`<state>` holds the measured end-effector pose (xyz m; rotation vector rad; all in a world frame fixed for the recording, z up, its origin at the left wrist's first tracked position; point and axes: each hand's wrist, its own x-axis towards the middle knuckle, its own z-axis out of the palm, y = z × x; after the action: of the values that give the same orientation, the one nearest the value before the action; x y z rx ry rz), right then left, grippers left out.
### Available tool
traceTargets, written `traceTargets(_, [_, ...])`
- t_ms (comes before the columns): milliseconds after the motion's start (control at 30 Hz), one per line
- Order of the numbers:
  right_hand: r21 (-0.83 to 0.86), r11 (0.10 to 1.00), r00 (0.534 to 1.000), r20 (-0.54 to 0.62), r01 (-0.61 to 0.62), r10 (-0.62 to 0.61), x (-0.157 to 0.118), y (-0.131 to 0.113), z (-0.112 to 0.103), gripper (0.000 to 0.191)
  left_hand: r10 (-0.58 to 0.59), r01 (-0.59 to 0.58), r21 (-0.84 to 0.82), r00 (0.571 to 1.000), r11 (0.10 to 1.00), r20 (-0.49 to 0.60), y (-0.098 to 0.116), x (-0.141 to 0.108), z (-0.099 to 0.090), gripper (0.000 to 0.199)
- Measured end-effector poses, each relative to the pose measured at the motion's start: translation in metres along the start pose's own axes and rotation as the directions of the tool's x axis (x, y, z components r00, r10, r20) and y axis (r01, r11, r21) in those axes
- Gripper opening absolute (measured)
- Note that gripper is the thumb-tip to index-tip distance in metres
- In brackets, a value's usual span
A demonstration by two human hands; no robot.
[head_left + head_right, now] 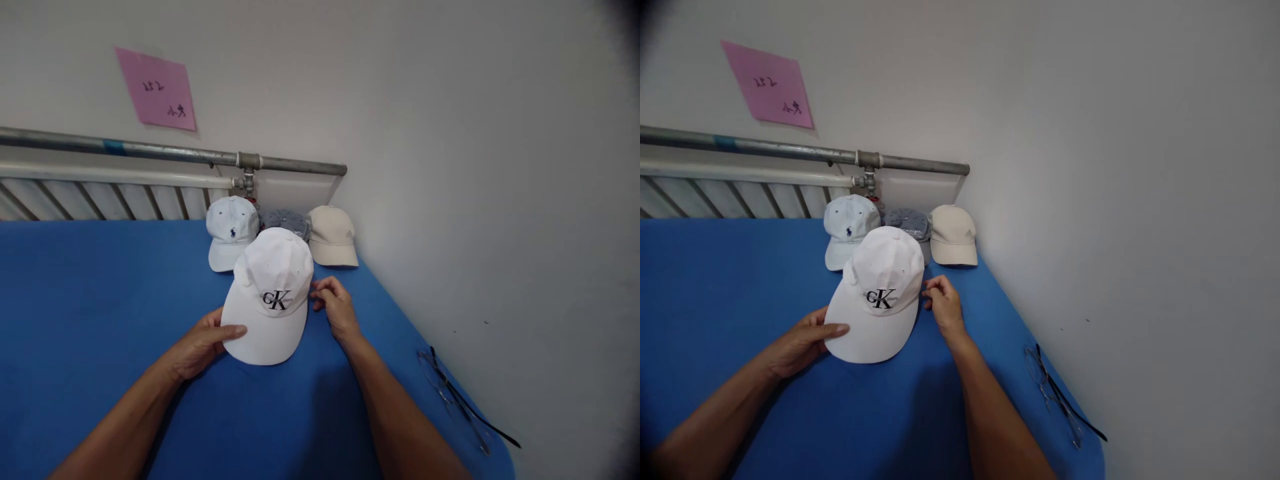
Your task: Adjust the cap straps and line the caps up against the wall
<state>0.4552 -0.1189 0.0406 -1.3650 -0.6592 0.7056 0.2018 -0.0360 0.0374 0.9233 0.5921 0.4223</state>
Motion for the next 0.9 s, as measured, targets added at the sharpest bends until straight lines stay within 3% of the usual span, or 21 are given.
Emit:
traceTargets(400, [0.118, 0.993, 0.998, 0.055, 0.03, -0.037, -0.0021, -0.0004, -0.0016, 0.005, 0.001, -0.001, 0.018, 1.0, 1.0, 0.005, -0.0023, 0.0016, -0.0025, 0.05])
traceTargets(900, [0.123, 0.991, 0.995, 0.071, 0.056, -0.066, -0.0023, 0.0009, -0.0023, 0.004, -0.008, 0.009, 0.018, 1.0, 1.0, -0.025, -0.001, 0.0006, 0.0, 0.05])
